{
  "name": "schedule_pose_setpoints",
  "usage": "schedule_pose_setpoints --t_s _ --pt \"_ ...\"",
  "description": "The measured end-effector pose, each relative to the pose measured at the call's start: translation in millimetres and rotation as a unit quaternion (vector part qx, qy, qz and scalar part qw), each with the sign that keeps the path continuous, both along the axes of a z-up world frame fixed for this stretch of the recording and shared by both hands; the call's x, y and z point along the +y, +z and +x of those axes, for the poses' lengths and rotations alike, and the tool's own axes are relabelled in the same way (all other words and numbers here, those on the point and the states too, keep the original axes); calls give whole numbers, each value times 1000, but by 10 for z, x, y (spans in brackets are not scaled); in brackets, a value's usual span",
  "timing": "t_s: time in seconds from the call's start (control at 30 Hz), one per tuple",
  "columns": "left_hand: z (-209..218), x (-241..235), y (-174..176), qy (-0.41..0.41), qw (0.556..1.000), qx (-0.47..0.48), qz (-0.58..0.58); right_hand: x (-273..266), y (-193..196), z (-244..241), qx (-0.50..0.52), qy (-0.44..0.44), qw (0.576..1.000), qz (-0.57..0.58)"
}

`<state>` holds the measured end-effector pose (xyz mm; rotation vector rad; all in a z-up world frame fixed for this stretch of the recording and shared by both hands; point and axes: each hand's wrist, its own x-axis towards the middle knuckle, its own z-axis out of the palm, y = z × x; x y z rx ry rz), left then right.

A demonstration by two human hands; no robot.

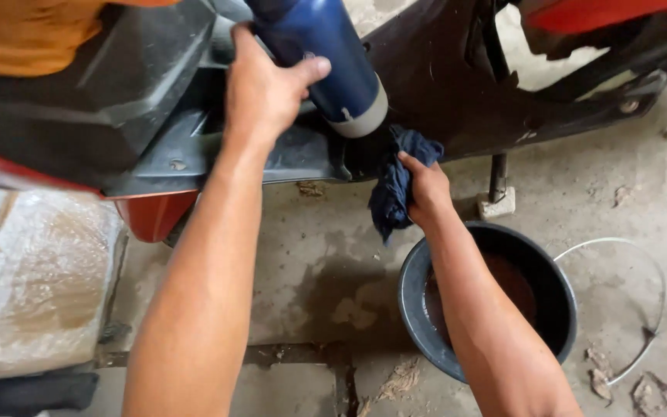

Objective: The person wipes the body panels and undercarriage of a red scooter using a blue cloth. They repeatedly dip the cloth into a black bucket of water to clean various parts of the vehicle.

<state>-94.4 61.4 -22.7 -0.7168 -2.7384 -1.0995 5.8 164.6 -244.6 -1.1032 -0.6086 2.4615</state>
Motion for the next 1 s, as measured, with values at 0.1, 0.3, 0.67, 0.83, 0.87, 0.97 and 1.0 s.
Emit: schedule_pose_setpoints --t_s 0.1,0.3,0.67,0.83,0.87,0.97,1.0 --pt "-275 172 -123 37 993 100 -45 44 -137 -146 7 19 996 84" --pt "-371 402 -21 36 988 128 -74 -34 -147 -592 105 -18 986 127" --pt "-613 474 41 -47 967 215 -131 -215 -89 -1133 40 53 907 415" --pt "-463 449 141 -50 973 155 -163 -211 -350 -1298 -66 110 929 348" --pt "-452 456 138 -65 986 98 -117 -219 -422 -1353 -14 121 909 398" --pt "-462 520 103 -65 994 57 -65 -233 -505 -1290 32 156 869 469" --pt "-465 558 101 -49 994 79 -50 -218 -496 -1232 30 179 846 501"
